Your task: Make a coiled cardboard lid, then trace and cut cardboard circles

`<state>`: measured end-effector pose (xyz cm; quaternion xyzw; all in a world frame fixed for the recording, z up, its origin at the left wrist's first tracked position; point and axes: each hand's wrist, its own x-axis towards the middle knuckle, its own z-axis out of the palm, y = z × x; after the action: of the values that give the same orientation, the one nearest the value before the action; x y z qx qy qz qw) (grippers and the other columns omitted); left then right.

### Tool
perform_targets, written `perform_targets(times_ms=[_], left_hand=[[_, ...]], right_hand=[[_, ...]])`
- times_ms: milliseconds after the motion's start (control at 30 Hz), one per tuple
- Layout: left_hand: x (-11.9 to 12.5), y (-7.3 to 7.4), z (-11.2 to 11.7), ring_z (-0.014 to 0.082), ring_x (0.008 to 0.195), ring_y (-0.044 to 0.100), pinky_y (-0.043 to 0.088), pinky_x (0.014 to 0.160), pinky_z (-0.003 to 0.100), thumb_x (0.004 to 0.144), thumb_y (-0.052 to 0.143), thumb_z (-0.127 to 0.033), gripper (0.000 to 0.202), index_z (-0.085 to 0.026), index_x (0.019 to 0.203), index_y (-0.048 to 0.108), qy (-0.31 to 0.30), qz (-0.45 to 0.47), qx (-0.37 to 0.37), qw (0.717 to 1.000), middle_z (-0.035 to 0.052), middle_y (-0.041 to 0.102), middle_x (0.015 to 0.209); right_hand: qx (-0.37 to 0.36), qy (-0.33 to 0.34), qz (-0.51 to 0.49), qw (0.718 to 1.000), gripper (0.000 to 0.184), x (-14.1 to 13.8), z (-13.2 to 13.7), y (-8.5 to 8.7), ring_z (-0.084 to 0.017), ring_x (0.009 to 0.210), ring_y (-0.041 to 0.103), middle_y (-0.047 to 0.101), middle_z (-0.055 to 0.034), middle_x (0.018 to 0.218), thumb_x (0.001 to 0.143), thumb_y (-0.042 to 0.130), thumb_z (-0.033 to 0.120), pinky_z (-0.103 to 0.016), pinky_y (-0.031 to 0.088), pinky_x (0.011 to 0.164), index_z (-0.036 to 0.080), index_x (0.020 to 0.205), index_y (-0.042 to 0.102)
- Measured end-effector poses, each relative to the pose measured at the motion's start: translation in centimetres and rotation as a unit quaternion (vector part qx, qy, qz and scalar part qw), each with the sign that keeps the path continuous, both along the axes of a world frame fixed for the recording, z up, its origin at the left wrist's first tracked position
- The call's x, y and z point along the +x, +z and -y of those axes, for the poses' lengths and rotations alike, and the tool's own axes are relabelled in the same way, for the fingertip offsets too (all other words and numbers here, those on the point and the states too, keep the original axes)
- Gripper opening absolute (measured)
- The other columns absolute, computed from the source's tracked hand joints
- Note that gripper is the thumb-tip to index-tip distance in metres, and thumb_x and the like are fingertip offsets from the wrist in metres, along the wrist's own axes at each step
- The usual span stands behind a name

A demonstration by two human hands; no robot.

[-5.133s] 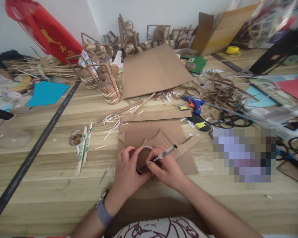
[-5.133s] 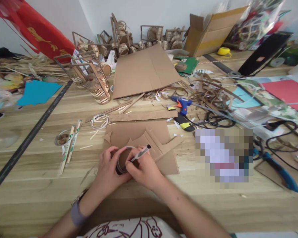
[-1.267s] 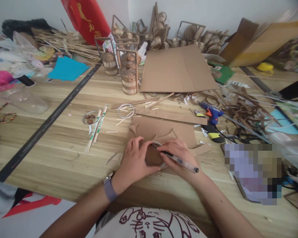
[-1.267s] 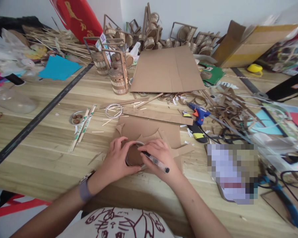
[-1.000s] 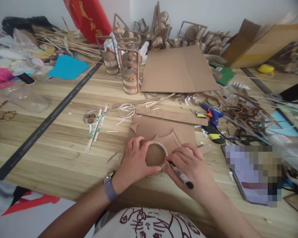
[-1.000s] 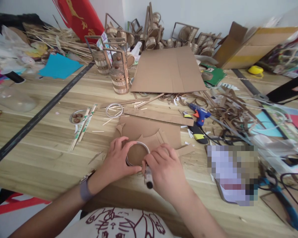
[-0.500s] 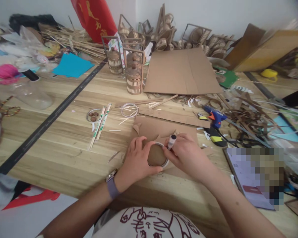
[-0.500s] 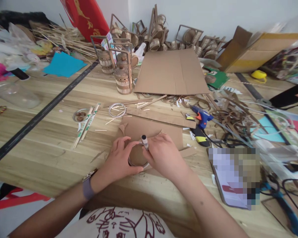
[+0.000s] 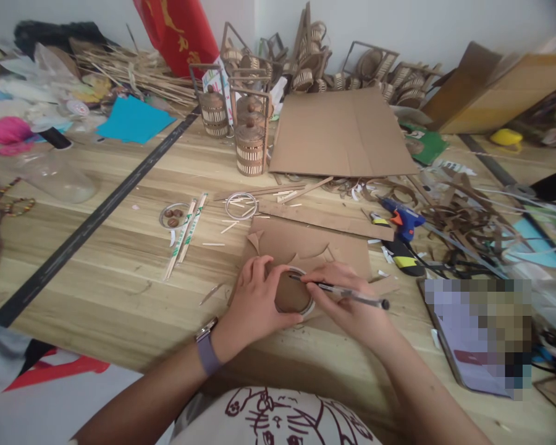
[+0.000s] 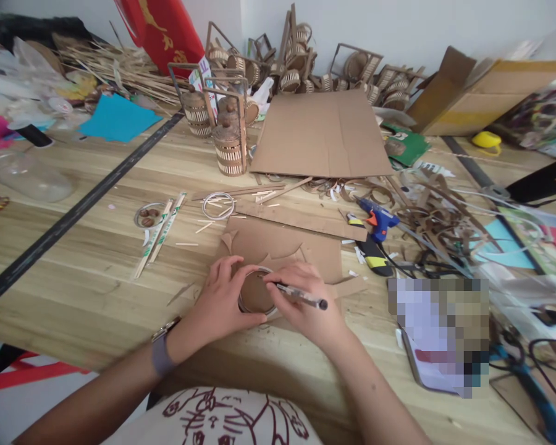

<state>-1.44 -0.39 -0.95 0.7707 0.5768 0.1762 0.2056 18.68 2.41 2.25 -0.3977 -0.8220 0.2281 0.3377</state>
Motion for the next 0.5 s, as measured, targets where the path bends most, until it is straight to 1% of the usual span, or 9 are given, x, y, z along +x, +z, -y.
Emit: perform_targets(times_ms=[133,300,400,500], left_hand=[[0.0,-0.2,0.0,0.0395,0.13,0.038,0.038,0.109,0.059,0.062,0.089,-0.047,0.082,-0.021,0.132,0.054,-0.004,-0.001,0.007,1.0,0.016,0.042,0.133],[0.0,-0.3,0.0,0.0386,0.13,0.038,0.037,0.111,0.057,0.063,0.088,-0.047,0.081,-0.02,0.132,0.054,-0.004,0.001,0.018,1.0,0.0156,0.042,0.133],[0.0,-0.4,0.0,0.038,0.13,0.038,0.037,0.111,0.056,0.064,0.087,-0.047,0.079,-0.02,0.131,0.055,-0.003,0.003,0.023,1.0,0.0155,0.042,0.132],[0.0,-0.5,0.0,0.0378,0.129,0.039,0.038,0.11,0.055,0.064,0.087,-0.043,0.078,-0.02,0.131,0.055,-0.003,0.002,0.026,1.0,0.0154,0.042,0.132]], right_hand=[[0.053,0.0,0.007,0.999,0.012,-0.9,0.4,-0.9,-0.021,0.078,0.067,0.074,-0.0049,0.084,0.095,0.058,0.017,-0.036,0.049,0.076,0.02,0.094,0.07],[0.11,0.01,0.055,0.992,0.013,-1.6,0.6,-1.5,-0.023,0.083,0.067,0.073,-0.0063,0.087,0.097,0.056,0.016,-0.039,0.049,0.078,0.02,0.098,0.068],[0.108,0.019,0.056,0.992,0.013,-1.9,1.0,-1.6,-0.024,0.085,0.067,0.074,-0.0075,0.088,0.097,0.056,0.015,-0.041,0.05,0.08,0.02,0.099,0.067],[0.065,0.05,0.022,0.996,0.012,-2.0,1.6,-1.4,-0.023,0.089,0.068,0.075,-0.007,0.092,0.098,0.057,0.015,-0.04,0.05,0.084,0.02,0.102,0.067]])
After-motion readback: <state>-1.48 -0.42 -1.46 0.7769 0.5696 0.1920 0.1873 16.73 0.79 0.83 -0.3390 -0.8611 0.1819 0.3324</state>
